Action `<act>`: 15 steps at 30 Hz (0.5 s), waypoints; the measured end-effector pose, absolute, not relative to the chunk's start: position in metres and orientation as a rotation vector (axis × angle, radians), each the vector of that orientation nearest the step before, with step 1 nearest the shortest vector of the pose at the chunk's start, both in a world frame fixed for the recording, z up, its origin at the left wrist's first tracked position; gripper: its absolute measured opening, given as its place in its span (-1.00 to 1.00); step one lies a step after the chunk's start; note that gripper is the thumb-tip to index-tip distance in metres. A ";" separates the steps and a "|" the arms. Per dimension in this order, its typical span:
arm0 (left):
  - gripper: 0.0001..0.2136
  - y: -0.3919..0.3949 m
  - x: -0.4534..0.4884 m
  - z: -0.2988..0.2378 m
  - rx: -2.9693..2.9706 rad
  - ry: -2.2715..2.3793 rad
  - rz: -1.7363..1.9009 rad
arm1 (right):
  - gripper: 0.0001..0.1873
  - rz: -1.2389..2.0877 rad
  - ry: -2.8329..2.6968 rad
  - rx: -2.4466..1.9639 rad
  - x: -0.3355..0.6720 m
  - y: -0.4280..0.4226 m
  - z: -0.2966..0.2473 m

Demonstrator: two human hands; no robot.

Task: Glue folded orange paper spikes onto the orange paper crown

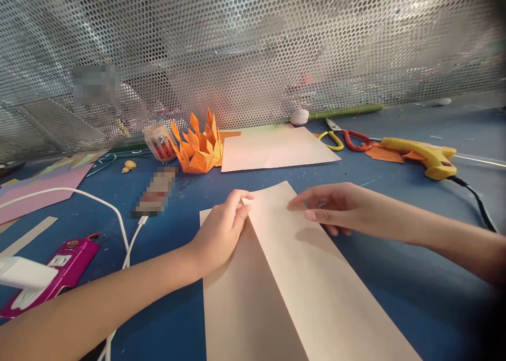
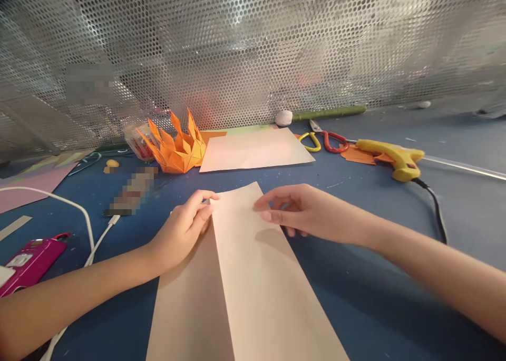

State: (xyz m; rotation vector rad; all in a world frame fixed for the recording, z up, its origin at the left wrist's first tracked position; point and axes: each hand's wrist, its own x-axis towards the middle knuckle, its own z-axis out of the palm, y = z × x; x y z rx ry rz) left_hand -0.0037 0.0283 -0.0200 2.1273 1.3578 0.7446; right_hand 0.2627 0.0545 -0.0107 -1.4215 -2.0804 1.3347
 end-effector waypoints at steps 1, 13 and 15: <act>-0.75 0.028 -0.004 -0.020 2.172 1.353 0.702 | -0.27 1.270 -2.032 -1.414 0.259 0.056 -0.016; -0.60 0.026 -0.005 -0.018 2.621 1.572 0.120 | -0.22 1.136 -1.852 -1.655 0.247 0.046 -0.035; -0.59 0.027 -0.004 -0.018 2.627 1.573 0.076 | -0.14 1.237 -1.825 -1.660 0.246 0.044 -0.035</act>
